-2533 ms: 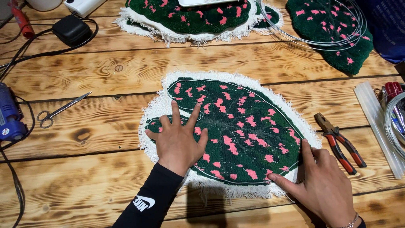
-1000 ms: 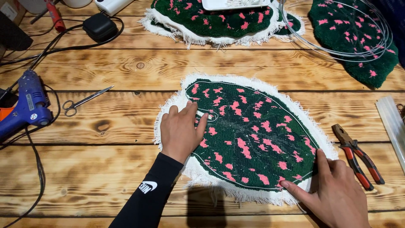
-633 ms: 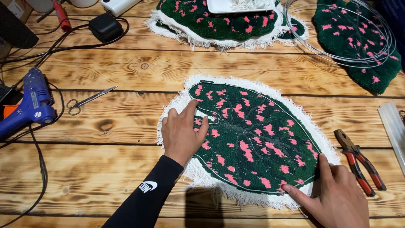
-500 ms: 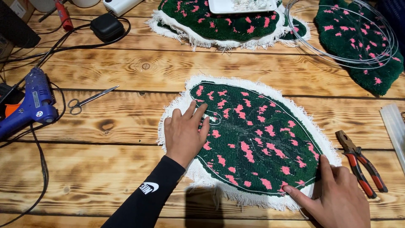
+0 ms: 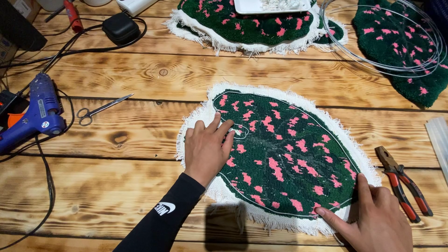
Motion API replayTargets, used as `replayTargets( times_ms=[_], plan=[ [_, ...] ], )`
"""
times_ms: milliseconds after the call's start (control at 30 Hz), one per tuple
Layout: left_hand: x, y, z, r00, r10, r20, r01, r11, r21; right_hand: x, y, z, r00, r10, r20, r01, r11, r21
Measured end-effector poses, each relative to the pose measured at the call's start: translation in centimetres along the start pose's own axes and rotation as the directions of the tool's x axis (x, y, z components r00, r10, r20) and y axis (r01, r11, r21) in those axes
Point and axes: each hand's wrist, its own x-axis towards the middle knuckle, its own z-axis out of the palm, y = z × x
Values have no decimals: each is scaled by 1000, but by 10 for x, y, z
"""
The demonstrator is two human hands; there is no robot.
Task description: The person creates and trims a leaf-shaped tufted rug on a wooden workspace.
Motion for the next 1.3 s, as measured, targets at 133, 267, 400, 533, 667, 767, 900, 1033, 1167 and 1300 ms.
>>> replayTargets(
  times_ms=[133, 267, 400, 533, 667, 767, 900, 1033, 1167, 1300],
  plan=[
    [0, 0, 0, 1000, 10, -2, -10, 1000, 3, 0, -3, -7, 1000, 0, 5, 0, 1000, -6],
    [1, 1, -2, 1000, 16, 3, -16, 1000, 5, 0, -4, -8, 997, 24, 69, -22, 999, -39],
    [2, 0, -3, 1000, 18, 23, -18, 1000, -15, -1, -4, -8, 999, 17, 28, -17, 1000, -9],
    [2, 0, -2, 999, 28, 17, -28, 999, -15, 0, -3, -7, 998, 25, 52, -24, 1000, -12],
    [2, 1, -4, 999, 22, 26, -22, 1000, -2, 1, -1, -3, 999, 10, 43, -10, 1000, 3],
    [3, 2, -4, 999, 13, 29, -13, 1000, 5, 0, -4, -8, 998, 19, 55, -19, 1000, 12],
    [3, 1, -3, 999, 11, 30, -11, 1000, -18, -1, -6, -12, 997, 26, 69, -27, 999, 18],
    [2, 0, -3, 999, 7, 38, -6, 1000, -25, -2, -4, -7, 1000, 9, 11, -9, 1000, 18],
    [2, 0, -2, 999, 15, 34, -15, 1000, -7, -4, -4, -8, 1000, 25, 14, -25, 998, 55],
    [4, 2, -4, 999, 15, 44, -16, 1000, 19, -7, -6, -9, 999, 29, -35, -26, 997, 71]
  ],
)
